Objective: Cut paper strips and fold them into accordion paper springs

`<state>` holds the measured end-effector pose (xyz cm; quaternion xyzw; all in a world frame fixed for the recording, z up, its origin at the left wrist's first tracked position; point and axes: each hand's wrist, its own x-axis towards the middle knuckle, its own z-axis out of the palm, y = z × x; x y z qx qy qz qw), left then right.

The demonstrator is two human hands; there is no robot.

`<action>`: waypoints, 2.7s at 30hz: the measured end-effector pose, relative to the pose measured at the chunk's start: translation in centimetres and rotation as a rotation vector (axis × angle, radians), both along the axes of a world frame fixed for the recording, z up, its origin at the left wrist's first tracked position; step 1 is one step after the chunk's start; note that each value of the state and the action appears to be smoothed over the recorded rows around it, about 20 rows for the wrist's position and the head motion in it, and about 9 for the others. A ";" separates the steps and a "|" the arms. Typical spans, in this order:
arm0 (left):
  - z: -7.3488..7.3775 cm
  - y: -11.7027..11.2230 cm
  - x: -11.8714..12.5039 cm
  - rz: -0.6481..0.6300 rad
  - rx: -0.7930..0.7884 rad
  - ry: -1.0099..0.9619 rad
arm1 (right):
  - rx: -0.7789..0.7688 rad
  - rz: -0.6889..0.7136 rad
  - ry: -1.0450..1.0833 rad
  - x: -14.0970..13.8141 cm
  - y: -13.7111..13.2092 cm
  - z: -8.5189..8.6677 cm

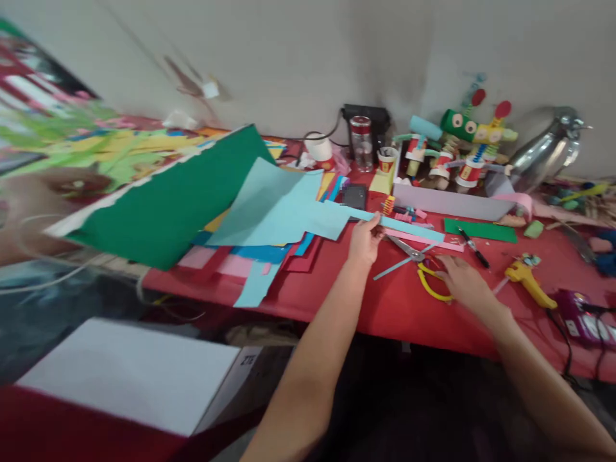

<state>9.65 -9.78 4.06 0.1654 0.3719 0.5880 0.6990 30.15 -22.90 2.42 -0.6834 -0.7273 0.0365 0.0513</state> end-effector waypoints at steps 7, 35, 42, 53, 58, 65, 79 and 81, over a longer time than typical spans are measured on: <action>0.5 0.1 0.2 0.051 -0.054 -0.005 | -0.198 0.015 0.006 -2.7 -1.1 2.4; 1.7 -0.6 0.5 0.050 -0.108 0.013 | -0.237 -0.741 -0.230 8.0 -4.6 5.1; 1.3 -0.5 0.4 0.030 -0.106 0.010 | -0.114 -0.834 -0.202 9.8 -2.9 6.0; 0.6 -0.1 0.2 -0.002 -0.073 0.030 | -0.068 -0.570 -0.112 6.7 0.2 4.8; 0.5 -0.1 0.2 0.038 -0.086 0.021 | -0.172 -0.440 -0.088 5.1 1.7 3.7; 0.1 0.1 0.1 0.033 -0.084 0.008 | -0.136 -0.433 -0.050 3.8 -1.9 4.9; -0.2 -0.1 0.3 0.001 -0.027 0.038 | -0.175 -0.536 -0.035 2.2 -4.7 3.7; -0.4 -0.1 0.4 -0.020 0.002 0.058 | -0.104 -0.543 -0.055 2.4 -4.3 4.6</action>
